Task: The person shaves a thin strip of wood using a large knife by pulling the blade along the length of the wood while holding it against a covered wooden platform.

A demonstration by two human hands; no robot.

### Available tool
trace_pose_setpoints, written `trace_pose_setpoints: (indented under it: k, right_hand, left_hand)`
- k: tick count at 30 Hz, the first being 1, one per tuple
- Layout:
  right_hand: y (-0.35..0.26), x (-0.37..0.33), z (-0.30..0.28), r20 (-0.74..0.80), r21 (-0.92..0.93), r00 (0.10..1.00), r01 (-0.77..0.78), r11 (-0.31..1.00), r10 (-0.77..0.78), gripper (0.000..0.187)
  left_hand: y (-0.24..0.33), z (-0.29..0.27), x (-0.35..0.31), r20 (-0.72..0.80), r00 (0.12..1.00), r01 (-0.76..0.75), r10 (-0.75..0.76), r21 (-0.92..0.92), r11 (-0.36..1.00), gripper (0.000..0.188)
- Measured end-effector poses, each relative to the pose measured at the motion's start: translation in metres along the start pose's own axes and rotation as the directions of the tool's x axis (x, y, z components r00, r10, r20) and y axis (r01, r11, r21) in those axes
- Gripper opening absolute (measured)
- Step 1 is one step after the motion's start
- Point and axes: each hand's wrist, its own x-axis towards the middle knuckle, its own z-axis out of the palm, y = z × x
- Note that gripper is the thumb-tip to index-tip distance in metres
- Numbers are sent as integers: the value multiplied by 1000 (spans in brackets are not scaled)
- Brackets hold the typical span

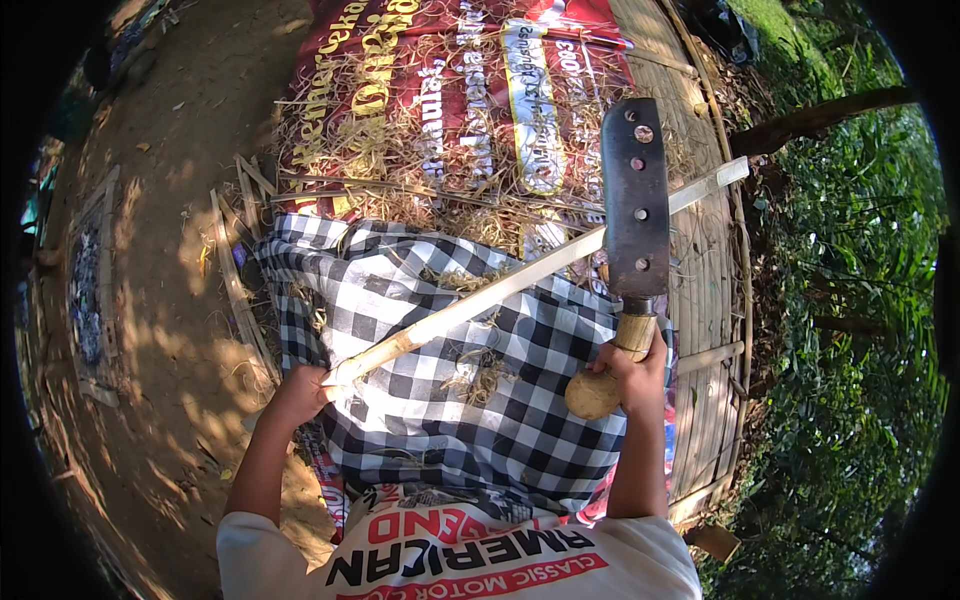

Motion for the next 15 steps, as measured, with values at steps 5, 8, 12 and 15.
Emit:
trace_pose_setpoints:
  k: [5,8,12,15]
  right_hand:
    - [0,0,-4,77,-69,988,-125,990,130,36]
    - [-11,9,-19,12,-65,997,-72,995,73,32]
    - [2,-5,-3,125,-117,983,-119,986,133,36]
    - [6,-9,-3,154,-165,972,-154,974,180,34]
  left_hand:
    - [-5,0,-5,-78,997,-13,18,63,998,59]
    - [-3,2,0,-86,994,-59,66,87,994,64]
    - [12,-3,-1,-66,997,-23,28,70,997,62]
    - [21,-8,-3,-62,998,-1,8,107,994,60]
